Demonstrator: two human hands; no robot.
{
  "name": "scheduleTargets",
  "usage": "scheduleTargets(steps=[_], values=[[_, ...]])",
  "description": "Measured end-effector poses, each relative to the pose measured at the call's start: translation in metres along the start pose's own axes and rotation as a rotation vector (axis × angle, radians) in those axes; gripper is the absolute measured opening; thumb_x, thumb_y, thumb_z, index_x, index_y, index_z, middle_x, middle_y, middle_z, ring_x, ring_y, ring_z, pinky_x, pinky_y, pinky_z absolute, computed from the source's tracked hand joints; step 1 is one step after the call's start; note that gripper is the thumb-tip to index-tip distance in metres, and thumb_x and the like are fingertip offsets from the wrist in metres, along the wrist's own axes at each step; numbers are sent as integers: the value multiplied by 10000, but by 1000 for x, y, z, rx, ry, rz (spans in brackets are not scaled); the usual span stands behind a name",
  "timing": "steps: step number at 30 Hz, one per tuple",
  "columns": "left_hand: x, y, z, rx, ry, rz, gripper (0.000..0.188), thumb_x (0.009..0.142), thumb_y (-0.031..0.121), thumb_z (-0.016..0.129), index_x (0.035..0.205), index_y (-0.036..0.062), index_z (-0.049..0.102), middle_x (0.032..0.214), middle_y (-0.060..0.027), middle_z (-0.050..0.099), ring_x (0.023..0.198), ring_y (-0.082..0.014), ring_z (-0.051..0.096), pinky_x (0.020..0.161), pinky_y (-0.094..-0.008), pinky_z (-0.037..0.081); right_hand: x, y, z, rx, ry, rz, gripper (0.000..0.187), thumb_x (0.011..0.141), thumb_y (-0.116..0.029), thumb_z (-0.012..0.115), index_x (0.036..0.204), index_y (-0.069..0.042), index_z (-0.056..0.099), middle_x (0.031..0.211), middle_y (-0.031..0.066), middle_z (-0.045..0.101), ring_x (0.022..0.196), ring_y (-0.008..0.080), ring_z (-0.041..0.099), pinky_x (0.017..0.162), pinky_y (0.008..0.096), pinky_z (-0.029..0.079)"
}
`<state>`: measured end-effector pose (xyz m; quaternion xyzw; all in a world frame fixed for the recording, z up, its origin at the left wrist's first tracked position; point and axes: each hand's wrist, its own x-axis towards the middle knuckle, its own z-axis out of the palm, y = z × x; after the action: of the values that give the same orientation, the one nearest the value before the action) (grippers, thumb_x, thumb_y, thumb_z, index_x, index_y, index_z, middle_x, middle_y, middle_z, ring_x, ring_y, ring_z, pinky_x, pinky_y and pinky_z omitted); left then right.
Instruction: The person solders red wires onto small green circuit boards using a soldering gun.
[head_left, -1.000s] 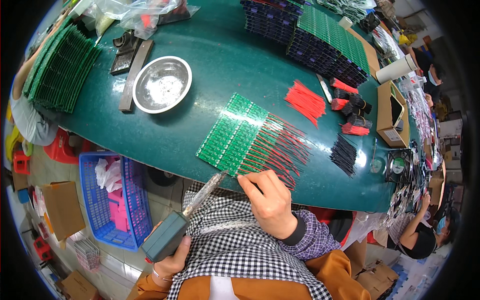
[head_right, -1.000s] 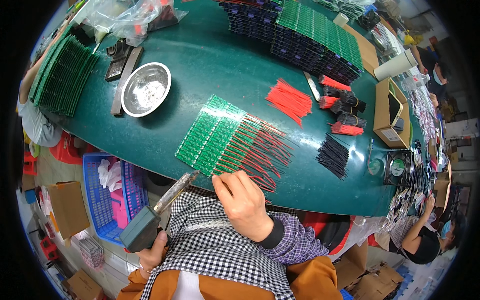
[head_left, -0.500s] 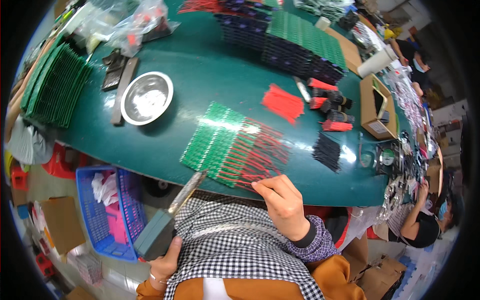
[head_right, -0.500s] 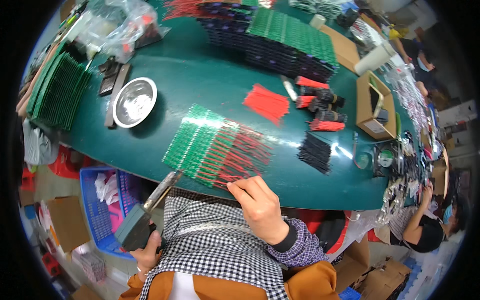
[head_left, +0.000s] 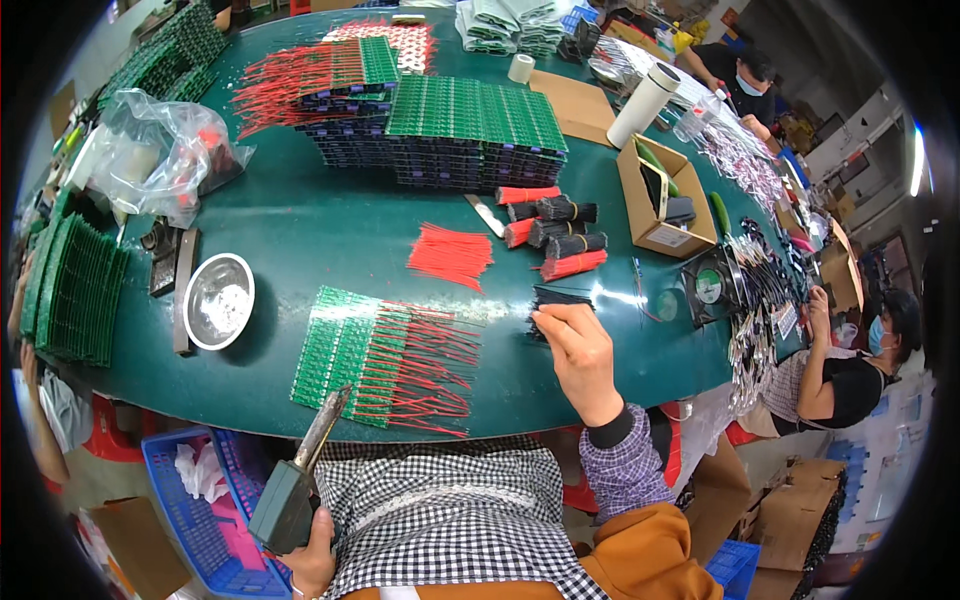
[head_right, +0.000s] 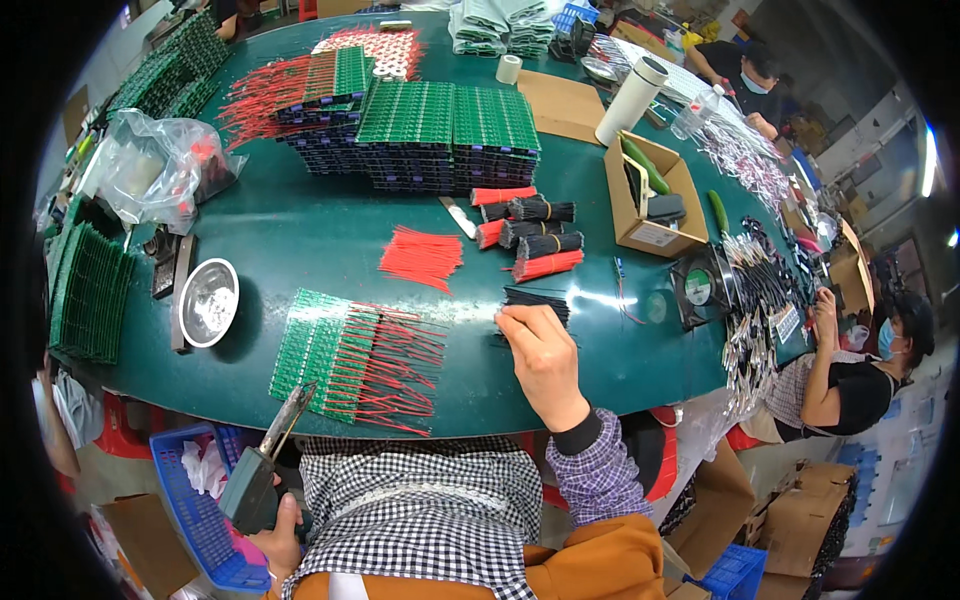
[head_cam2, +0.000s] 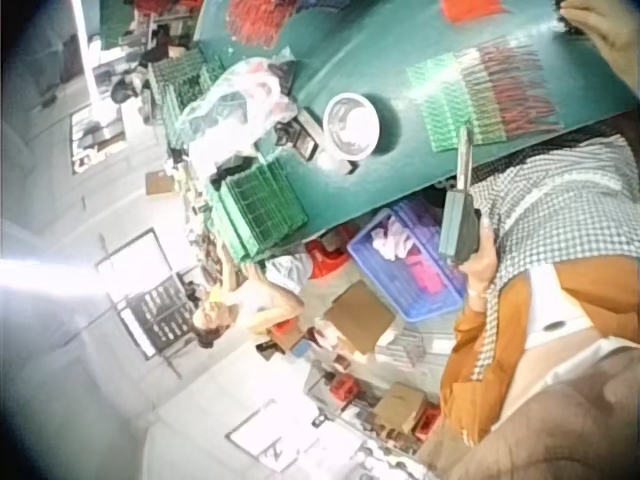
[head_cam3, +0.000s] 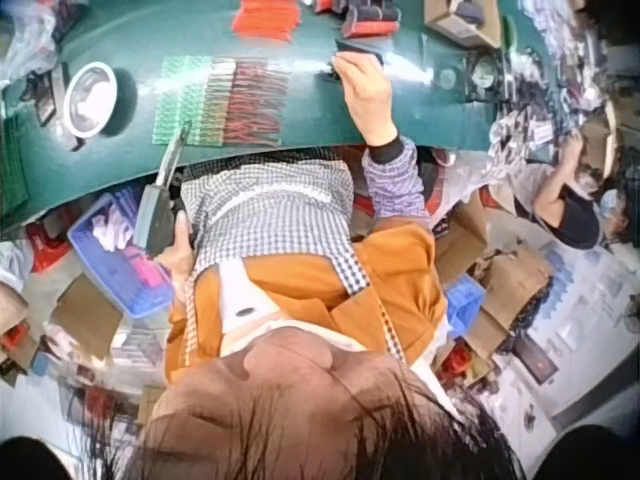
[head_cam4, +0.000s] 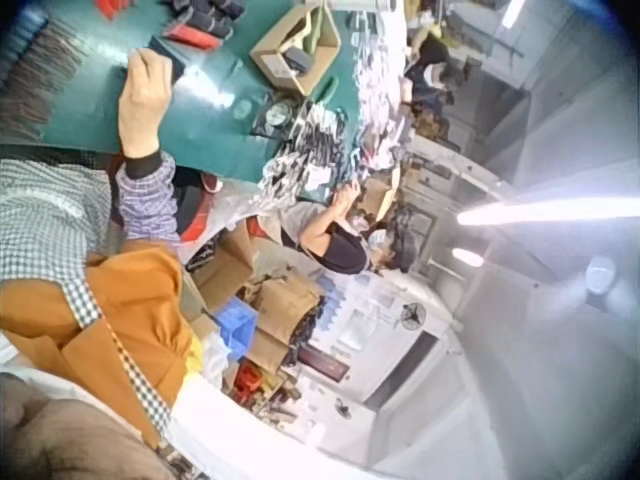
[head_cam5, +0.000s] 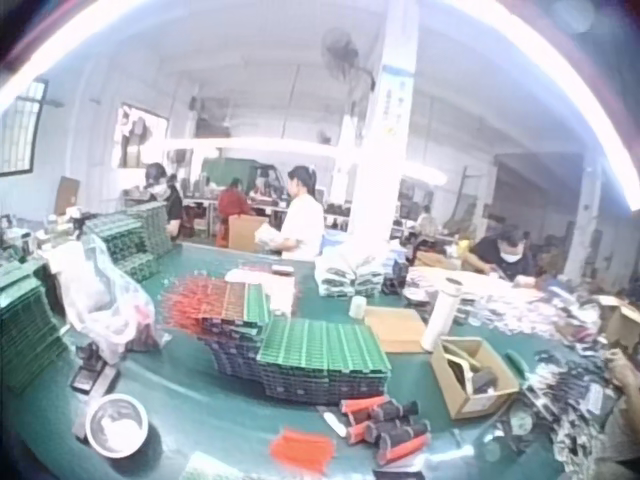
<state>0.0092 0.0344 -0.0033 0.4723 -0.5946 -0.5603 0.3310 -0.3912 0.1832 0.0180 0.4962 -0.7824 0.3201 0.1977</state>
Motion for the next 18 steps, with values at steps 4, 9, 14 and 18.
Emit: scheduleTargets(steps=[4, 9, 14, 18], values=[[19, -11, -10, 301, -120, 371, 437, 930, -30, 722, 1350, -50, 599, 1159, -132, 683, 668, -119, 583, 559, -279, 468, 59, -7, 20, 97, -57, -64, 216, 833, 38, 751, 1042, -12, 766, 992, 88, 728, 909, 280, 706, 767, 377, 592], [46, 4, 16, 216, -53, 374, 408, 925, -33, 733, 1320, -54, 634, 1030, -91, 689, 642, -105, 570, 561, -271, 461, 93, -7, 89, -81, -214, -173, 56, 805, -51, 682, 854, -71, 701, 877, 70, 667, 891, 280, 688, 754, 381, 585], [57, -4, 12, 27, 73, 173, 408, 913, -20, 760, 1302, -51, 641, 948, -70, 678, 643, -107, 578, 568, -265, 465, 95, -16, 116, -257, -336, -167, 170, 805, -170, 823, 823, -77, 683, 862, 68, 642, 888, 271, 665, 768, 401, 572], [61, -8, 17, 16, 15, 76, 379, 910, -22, 764, 1271, -45, 653, 914, -72, 688, 645, -118, 593, 583, -274, 477, 93, -13, 123, -270, -305, -171, 124, 803, -109, 778, 782, -74, 661, 833, 68, 628, 868, 268, 657, 735, 397, 557]])
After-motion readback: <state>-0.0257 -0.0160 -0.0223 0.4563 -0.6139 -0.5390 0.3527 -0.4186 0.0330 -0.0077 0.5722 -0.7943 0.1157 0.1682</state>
